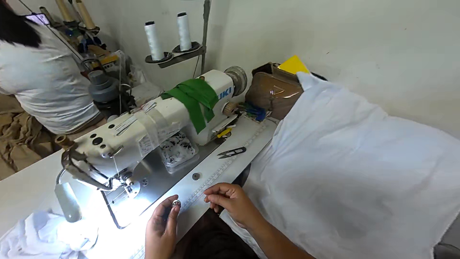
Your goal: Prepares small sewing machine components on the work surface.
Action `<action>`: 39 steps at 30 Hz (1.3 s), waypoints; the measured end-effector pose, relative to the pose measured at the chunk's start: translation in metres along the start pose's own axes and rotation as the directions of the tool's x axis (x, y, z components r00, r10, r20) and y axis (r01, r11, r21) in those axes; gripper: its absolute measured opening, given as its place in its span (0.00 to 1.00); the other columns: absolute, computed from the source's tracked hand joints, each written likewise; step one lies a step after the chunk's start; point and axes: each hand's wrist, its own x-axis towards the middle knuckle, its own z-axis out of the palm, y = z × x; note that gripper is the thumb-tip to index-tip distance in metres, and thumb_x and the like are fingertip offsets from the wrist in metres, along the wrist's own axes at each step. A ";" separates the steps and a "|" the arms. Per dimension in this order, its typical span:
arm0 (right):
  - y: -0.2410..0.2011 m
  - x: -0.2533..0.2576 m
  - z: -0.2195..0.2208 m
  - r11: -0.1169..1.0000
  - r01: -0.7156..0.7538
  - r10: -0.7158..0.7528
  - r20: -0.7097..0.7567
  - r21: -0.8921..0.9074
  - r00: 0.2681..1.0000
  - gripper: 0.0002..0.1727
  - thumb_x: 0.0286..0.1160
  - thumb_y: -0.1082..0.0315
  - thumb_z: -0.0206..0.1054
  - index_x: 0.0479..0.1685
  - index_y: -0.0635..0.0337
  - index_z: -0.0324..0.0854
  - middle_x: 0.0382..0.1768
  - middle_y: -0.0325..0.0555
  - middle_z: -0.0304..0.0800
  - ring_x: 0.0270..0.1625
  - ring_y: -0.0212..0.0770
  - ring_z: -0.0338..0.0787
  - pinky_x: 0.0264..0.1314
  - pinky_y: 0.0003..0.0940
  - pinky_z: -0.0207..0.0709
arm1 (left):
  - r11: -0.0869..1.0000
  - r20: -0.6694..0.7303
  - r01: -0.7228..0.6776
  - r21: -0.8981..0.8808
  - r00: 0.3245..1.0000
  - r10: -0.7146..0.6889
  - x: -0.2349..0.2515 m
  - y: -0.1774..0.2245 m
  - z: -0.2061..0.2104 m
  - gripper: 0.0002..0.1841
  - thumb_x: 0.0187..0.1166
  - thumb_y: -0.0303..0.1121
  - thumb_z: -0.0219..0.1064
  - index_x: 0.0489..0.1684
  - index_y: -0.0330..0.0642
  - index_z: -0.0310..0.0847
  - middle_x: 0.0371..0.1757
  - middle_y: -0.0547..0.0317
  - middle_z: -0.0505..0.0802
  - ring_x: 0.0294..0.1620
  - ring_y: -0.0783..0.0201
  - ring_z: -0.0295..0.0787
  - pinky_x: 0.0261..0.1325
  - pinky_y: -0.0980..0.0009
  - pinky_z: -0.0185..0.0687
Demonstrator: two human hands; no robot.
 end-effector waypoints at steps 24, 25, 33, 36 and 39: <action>0.002 0.004 -0.020 0.930 -0.219 0.222 0.025 0.294 0.975 0.10 0.77 0.76 0.59 0.45 0.61 0.87 0.25 0.41 0.87 0.20 0.29 0.82 0.23 0.22 0.79 | 0.993 -0.040 -0.047 0.109 0.998 0.052 0.009 -0.006 0.016 0.09 0.83 0.26 0.60 0.53 0.35 0.83 0.39 0.65 0.90 0.30 0.79 0.83 0.34 0.84 0.80; 0.002 0.005 -0.026 0.942 -0.246 0.238 0.063 0.228 0.969 0.09 0.78 0.75 0.61 0.46 0.61 0.87 0.25 0.40 0.87 0.20 0.29 0.81 0.22 0.22 0.77 | 0.993 -0.037 -0.044 0.111 0.998 0.048 0.009 -0.006 0.016 0.09 0.83 0.26 0.60 0.53 0.35 0.83 0.39 0.65 0.89 0.30 0.79 0.82 0.34 0.84 0.79; -0.009 0.042 -0.087 0.613 0.187 -0.371 -0.070 -0.768 0.926 0.11 0.79 0.74 0.66 0.55 0.64 0.90 0.52 0.52 0.91 0.49 0.47 0.90 0.54 0.48 0.84 | 0.984 0.010 -0.004 0.181 1.000 0.002 0.022 0.002 0.019 0.09 0.81 0.28 0.61 0.51 0.35 0.83 0.32 0.68 0.86 0.29 0.82 0.80 0.34 0.87 0.76; -0.010 0.074 -0.115 0.353 0.240 -0.357 0.106 -0.904 0.928 0.18 0.78 0.75 0.67 0.67 0.63 0.87 0.73 0.62 0.82 0.74 0.70 0.78 0.77 0.67 0.68 | 0.976 0.041 0.013 0.219 0.999 -0.022 0.026 0.006 0.020 0.10 0.81 0.29 0.61 0.51 0.35 0.83 0.32 0.67 0.86 0.29 0.82 0.79 0.34 0.86 0.76; -0.001 0.090 -0.126 0.166 0.281 -0.318 0.219 -0.945 0.923 0.17 0.78 0.74 0.70 0.65 0.62 0.88 0.62 0.62 0.89 0.66 0.69 0.84 0.65 0.69 0.75 | 0.973 0.045 0.014 0.229 0.999 -0.025 0.030 0.010 0.020 0.09 0.81 0.30 0.62 0.50 0.36 0.84 0.33 0.67 0.87 0.29 0.80 0.80 0.35 0.85 0.77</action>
